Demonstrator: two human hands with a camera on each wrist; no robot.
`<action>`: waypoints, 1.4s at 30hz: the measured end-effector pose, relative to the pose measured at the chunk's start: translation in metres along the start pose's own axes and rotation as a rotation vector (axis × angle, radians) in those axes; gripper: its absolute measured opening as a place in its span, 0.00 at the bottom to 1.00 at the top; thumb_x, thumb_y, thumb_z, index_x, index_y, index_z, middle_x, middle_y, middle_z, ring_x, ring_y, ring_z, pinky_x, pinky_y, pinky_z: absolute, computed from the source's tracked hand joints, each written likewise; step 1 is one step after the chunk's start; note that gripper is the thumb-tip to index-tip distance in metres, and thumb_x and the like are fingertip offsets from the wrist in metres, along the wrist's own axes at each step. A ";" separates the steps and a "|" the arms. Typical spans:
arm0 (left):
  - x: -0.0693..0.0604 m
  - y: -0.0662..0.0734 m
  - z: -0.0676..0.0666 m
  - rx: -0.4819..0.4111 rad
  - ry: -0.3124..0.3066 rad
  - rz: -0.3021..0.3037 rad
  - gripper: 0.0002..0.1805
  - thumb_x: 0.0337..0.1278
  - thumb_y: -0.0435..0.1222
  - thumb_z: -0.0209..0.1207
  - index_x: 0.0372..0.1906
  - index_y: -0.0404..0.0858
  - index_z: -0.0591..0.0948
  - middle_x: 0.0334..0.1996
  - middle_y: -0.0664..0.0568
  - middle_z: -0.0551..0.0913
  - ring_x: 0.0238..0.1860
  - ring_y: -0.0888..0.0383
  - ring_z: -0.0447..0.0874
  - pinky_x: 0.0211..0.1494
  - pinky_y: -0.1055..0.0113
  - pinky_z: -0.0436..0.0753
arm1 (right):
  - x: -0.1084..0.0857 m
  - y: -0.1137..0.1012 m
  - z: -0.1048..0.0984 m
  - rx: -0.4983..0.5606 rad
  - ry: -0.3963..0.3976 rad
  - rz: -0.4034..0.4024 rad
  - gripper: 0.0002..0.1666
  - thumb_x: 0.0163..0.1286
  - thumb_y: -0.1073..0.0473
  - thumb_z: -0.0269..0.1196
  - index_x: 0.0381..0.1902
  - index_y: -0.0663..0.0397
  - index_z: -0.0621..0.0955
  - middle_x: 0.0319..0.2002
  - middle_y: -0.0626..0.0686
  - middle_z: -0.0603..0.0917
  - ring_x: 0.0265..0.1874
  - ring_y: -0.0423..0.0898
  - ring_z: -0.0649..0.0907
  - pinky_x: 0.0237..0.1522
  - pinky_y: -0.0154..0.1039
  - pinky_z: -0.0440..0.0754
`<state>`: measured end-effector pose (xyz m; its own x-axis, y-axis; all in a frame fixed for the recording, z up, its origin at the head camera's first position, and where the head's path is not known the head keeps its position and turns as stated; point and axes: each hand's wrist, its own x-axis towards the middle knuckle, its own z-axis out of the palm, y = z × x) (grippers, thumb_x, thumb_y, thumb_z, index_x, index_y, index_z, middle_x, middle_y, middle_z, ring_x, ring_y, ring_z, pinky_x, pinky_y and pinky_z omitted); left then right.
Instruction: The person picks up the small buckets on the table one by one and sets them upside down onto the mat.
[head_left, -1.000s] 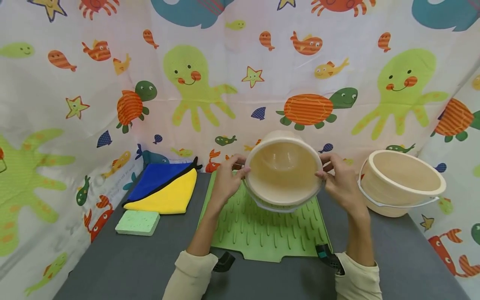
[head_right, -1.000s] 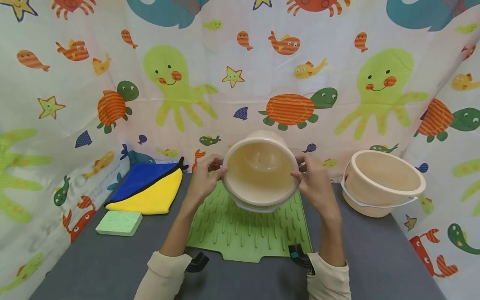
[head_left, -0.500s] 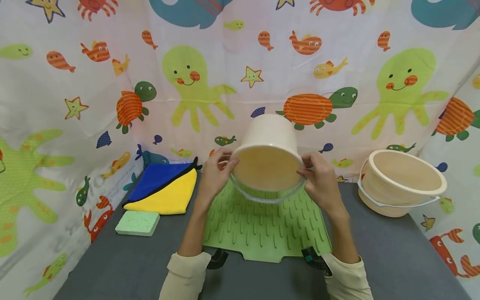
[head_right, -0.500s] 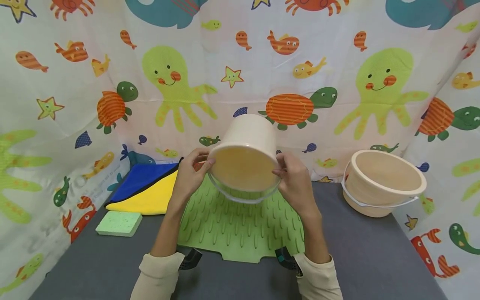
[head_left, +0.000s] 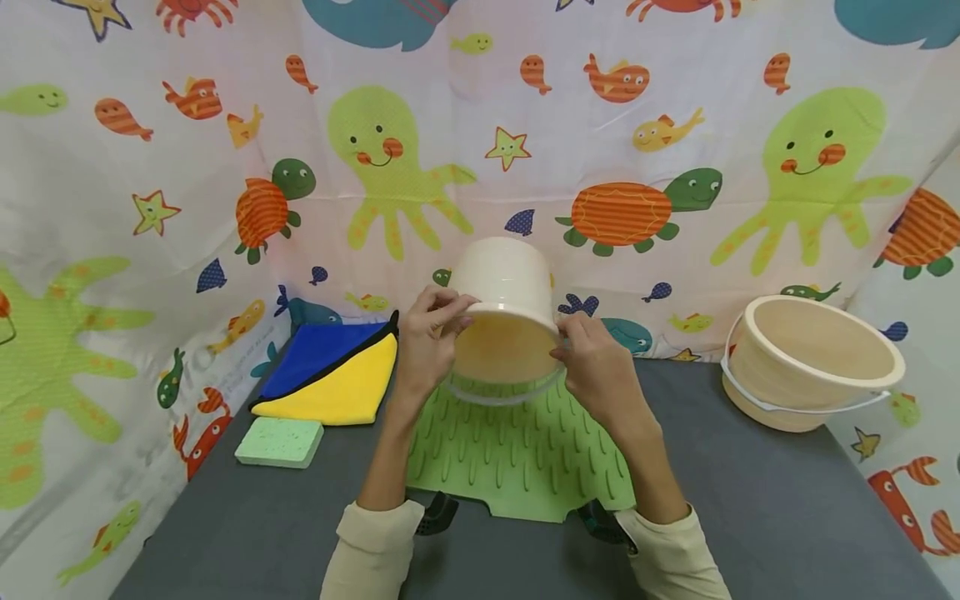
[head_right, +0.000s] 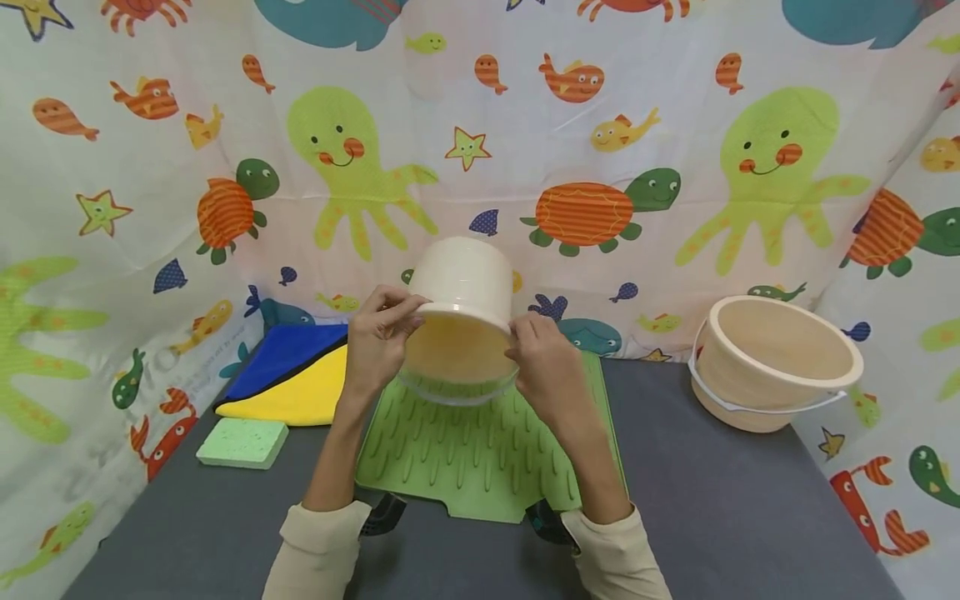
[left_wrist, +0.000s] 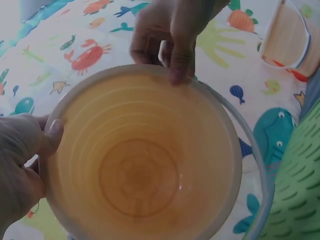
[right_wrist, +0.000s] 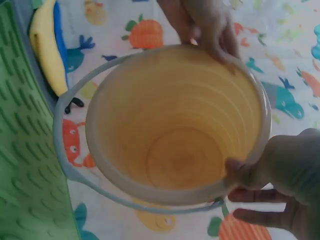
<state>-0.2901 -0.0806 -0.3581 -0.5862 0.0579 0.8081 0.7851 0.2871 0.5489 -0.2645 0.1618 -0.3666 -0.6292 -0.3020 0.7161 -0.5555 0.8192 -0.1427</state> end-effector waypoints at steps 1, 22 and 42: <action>0.000 -0.002 0.000 -0.005 0.007 0.014 0.11 0.61 0.21 0.67 0.47 0.28 0.90 0.41 0.36 0.81 0.35 0.49 0.77 0.41 0.78 0.78 | 0.002 -0.004 0.003 -0.009 -0.008 -0.015 0.23 0.62 0.69 0.75 0.54 0.62 0.80 0.45 0.60 0.84 0.44 0.57 0.86 0.38 0.49 0.90; -0.012 -0.049 -0.047 0.150 -0.520 -0.174 0.07 0.55 0.24 0.72 0.37 0.37 0.94 0.37 0.48 0.83 0.42 0.55 0.82 0.45 0.71 0.84 | -0.001 -0.018 0.077 -0.004 -0.034 -0.219 0.14 0.61 0.76 0.70 0.32 0.57 0.76 0.33 0.53 0.83 0.28 0.46 0.79 0.21 0.38 0.79; -0.017 -0.064 -0.055 0.056 -0.492 -0.578 0.51 0.55 0.54 0.75 0.81 0.53 0.64 0.80 0.48 0.62 0.76 0.42 0.66 0.73 0.37 0.74 | -0.003 -0.030 0.065 0.344 -0.999 -0.113 0.09 0.62 0.58 0.77 0.35 0.58 0.90 0.32 0.49 0.89 0.31 0.39 0.81 0.35 0.33 0.80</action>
<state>-0.3194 -0.1526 -0.3951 -0.9329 0.2997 0.1999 0.3228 0.4490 0.8332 -0.2810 0.1067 -0.4089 -0.6389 -0.7588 -0.1269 -0.6638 0.6271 -0.4076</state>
